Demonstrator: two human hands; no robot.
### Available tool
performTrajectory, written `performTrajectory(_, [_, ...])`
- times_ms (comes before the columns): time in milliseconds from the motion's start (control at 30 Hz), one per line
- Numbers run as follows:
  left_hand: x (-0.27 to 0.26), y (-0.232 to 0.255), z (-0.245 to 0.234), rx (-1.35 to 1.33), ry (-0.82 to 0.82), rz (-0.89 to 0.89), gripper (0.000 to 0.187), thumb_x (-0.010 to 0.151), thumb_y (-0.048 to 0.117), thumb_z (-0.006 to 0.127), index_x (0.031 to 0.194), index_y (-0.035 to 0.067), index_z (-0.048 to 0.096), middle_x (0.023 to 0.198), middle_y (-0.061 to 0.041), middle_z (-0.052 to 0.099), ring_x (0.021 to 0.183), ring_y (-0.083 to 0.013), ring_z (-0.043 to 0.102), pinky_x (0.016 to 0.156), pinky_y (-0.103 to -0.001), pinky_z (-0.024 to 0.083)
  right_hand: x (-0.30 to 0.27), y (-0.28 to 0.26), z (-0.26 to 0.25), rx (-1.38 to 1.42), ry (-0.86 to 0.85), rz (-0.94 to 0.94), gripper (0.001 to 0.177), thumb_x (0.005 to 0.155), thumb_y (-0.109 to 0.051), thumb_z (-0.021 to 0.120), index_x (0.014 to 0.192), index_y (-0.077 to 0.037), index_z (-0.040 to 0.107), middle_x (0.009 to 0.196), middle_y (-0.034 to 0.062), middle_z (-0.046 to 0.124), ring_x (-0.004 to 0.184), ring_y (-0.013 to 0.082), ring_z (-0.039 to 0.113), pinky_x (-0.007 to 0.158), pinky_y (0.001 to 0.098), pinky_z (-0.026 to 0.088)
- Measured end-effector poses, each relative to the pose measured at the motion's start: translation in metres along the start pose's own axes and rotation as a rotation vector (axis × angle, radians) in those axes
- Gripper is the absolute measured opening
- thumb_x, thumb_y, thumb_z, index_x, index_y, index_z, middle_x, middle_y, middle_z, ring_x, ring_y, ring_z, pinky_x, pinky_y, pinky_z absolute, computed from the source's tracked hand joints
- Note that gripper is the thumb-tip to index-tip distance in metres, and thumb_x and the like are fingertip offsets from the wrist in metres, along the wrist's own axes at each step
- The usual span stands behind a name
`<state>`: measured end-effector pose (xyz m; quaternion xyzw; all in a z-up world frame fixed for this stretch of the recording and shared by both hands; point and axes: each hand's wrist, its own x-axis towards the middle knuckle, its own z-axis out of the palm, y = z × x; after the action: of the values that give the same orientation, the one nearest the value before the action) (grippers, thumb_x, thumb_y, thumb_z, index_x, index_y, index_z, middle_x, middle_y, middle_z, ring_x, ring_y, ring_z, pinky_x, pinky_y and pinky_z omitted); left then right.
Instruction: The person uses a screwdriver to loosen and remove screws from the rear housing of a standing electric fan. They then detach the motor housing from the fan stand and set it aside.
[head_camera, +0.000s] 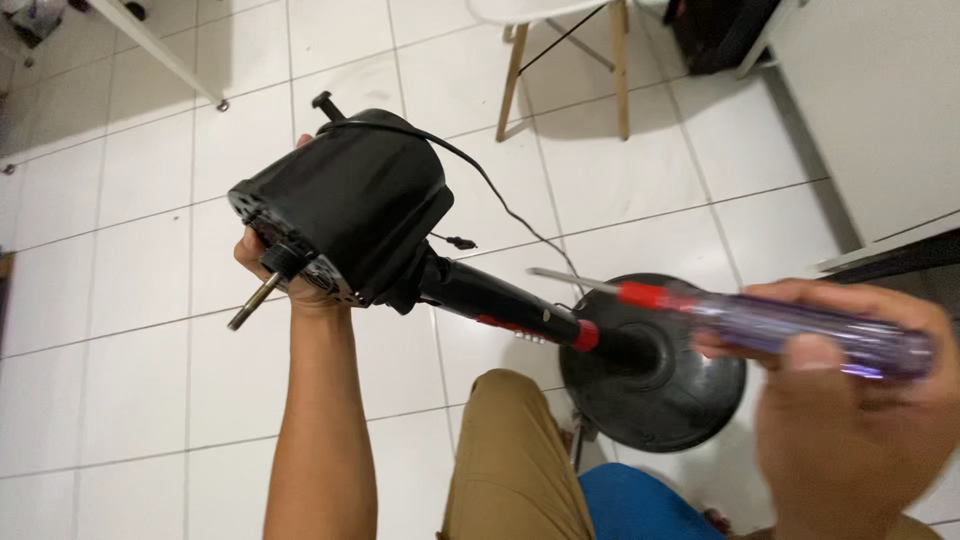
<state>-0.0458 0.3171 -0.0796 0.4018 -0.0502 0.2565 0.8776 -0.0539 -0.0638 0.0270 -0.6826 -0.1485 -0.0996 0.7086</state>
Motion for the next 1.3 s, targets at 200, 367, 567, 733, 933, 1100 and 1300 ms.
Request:
performTrajectory(200, [-0.002, 0.007, -0.021, 0.003, 0.014, -0.027, 0.106, 0.076, 0.058, 0.071, 0.154, -0.006, 0.040, 0.151, -0.024, 0.051, 0.142, -0.0383, 0.052, 0.124, -0.051, 0.045, -0.003, 0.027, 0.046, -0.004, -0.060, 0.137, 0.023, 0.102, -0.001, 0.056, 0.121, 0.007, 0.045, 0.106, 0.0253, 0.068, 0.090, 0.0259, 0.076, 0.085, 0.0386, 0.066])
performTrajectory(367, [-0.008, 0.017, -0.032, 0.018, 0.044, -0.038, 0.107, 0.075, 0.058, 0.071, 0.154, -0.006, 0.040, 0.151, -0.024, 0.051, 0.141, -0.0387, 0.052, 0.124, -0.052, 0.045, -0.007, 0.052, 0.073, 0.065, -0.170, 0.129, 0.025, 0.100, 0.003, 0.058, 0.121, 0.004, 0.046, 0.114, 0.0240, 0.069, 0.099, 0.0254, 0.077, 0.086, 0.0371, 0.065])
performTrajectory(567, [-0.019, 0.023, -0.035, 0.022, 0.063, -0.044, 0.107, 0.075, 0.058, 0.071, 0.155, -0.006, 0.039, 0.151, -0.025, 0.051, 0.141, -0.0393, 0.052, 0.123, -0.052, 0.045, -0.013, 0.064, 0.089, 0.202, -0.234, 0.165, 0.029, 0.100, 0.004, 0.060, 0.125, 0.001, 0.047, 0.117, 0.0227, 0.068, 0.101, 0.0234, 0.076, 0.090, 0.0363, 0.068])
performTrajectory(733, [-0.022, 0.025, -0.036, 0.017, 0.065, -0.041, 0.108, 0.075, 0.058, 0.072, 0.155, -0.006, 0.039, 0.151, -0.025, 0.051, 0.141, -0.0398, 0.052, 0.123, -0.053, 0.045, -0.019, 0.068, 0.100, 0.201, -0.252, 0.221, 0.028, 0.097, 0.002, 0.062, 0.121, 0.001, 0.047, 0.116, 0.0218, 0.068, 0.101, 0.0245, 0.078, 0.086, 0.0361, 0.065])
performTrajectory(933, [-0.023, 0.027, -0.034, 0.008, 0.066, -0.042, 0.108, 0.075, 0.058, 0.072, 0.155, -0.006, 0.039, 0.151, -0.026, 0.050, 0.141, -0.0403, 0.052, 0.122, -0.053, 0.045, -0.025, 0.067, 0.107, 0.175, -0.242, 0.187, 0.029, 0.097, 0.002, 0.064, 0.120, 0.001, 0.047, 0.117, 0.0213, 0.068, 0.102, 0.0246, 0.078, 0.088, 0.0350, 0.064])
performTrajectory(1100, [-0.022, 0.028, -0.034, 0.001, 0.058, -0.046, 0.109, 0.074, 0.058, 0.072, 0.156, -0.006, 0.039, 0.151, -0.026, 0.050, 0.141, -0.0408, 0.052, 0.121, -0.054, 0.045, -0.026, 0.064, 0.105, 0.108, -0.159, 0.200, 0.029, 0.095, 0.003, 0.066, 0.119, 0.003, 0.050, 0.111, 0.0202, 0.070, 0.100, 0.0240, 0.078, 0.086, 0.0319, 0.068])
performTrajectory(1300, [-0.021, 0.026, -0.032, -0.003, 0.052, -0.052, 0.109, 0.074, 0.058, 0.072, 0.156, -0.006, 0.038, 0.151, -0.027, 0.050, 0.140, -0.0414, 0.052, 0.121, -0.054, 0.045, -0.032, 0.061, 0.107, 0.114, -0.122, 0.218, 0.029, 0.094, 0.003, 0.066, 0.119, 0.003, 0.050, 0.113, 0.0216, 0.069, 0.100, 0.0246, 0.077, 0.085, 0.0317, 0.067])
